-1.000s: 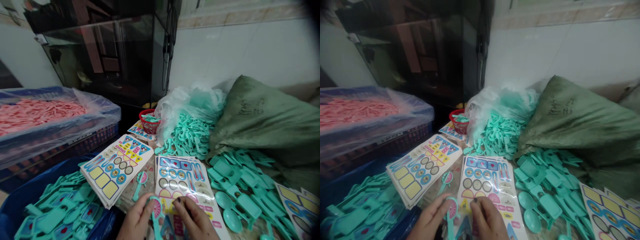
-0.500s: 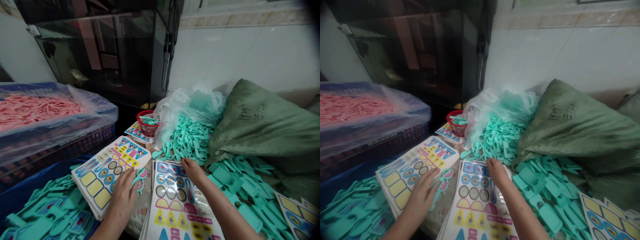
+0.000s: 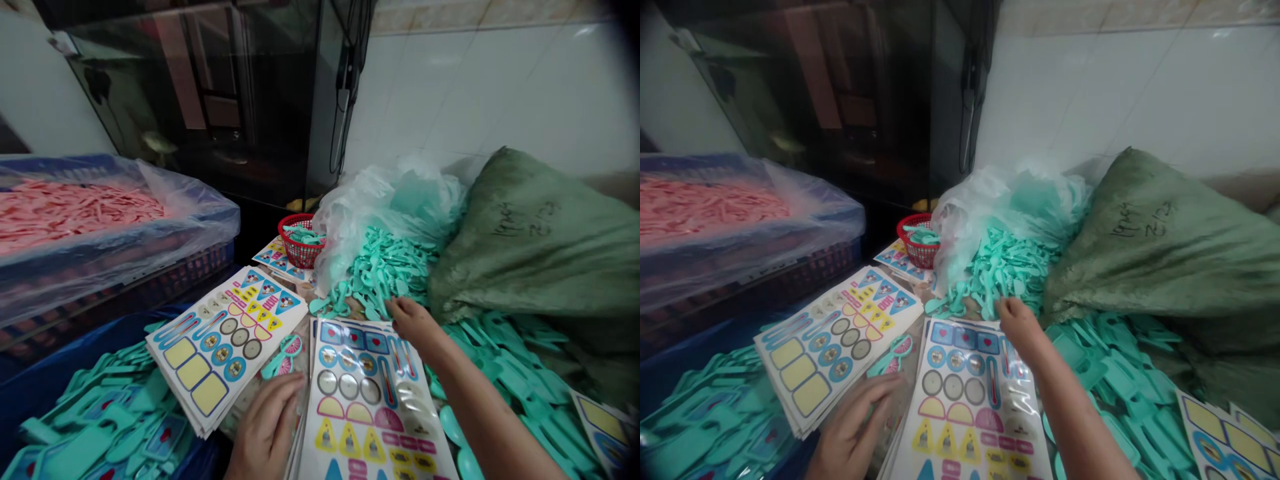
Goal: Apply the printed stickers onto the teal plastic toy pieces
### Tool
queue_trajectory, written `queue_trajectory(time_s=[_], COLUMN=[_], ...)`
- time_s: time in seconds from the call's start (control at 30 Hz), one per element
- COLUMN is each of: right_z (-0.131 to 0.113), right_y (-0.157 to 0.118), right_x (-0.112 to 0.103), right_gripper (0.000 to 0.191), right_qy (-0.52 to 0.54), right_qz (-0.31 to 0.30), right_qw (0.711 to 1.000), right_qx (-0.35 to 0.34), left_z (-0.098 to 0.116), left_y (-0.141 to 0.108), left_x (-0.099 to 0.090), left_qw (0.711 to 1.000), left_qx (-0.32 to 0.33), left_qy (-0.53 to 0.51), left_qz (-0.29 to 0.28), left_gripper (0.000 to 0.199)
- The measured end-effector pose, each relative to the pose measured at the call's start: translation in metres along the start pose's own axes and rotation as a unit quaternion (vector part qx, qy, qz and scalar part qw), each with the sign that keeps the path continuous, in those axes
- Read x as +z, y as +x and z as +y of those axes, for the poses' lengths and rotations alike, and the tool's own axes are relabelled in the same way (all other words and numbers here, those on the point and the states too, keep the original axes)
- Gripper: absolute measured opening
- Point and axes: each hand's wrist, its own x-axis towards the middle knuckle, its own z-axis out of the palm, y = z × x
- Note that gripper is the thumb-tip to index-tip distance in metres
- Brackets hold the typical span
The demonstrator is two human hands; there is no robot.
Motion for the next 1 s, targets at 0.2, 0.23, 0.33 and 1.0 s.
queue_trajectory(time_s=[0.2,0.23,0.33,1.0], right_z=[-0.032,-0.034,-0.030,0.049], right_y=[-0.116,-0.134,-0.169,-0.134], right_x=[0.022,0.027,0.033,-0.009], right_gripper=[0.027,0.025,0.025,0.022], right_qy=[0.085,0.105,0.158,-0.207], right_qz=[-0.191,-0.220,-0.273,-0.111], right_qw=[0.978,0.969,0.945,0.968], right_qx=[0.023,0.033,0.085,-0.086], left_z=[0.019,0.021,0.026,0.043], left_y=[0.003,0.003,0.001,-0.022], left_x=[0.015,0.017,0.017,0.046], left_qw=[0.993,0.986,0.952,0.586], left_qx=[0.108,0.147,0.217,-0.547], left_qy=[-0.013,-0.035,-0.109,-0.578], left_qz=[-0.044,-0.077,-0.185,-0.152], left_gripper=[0.052,0.054,0.060,0.047])
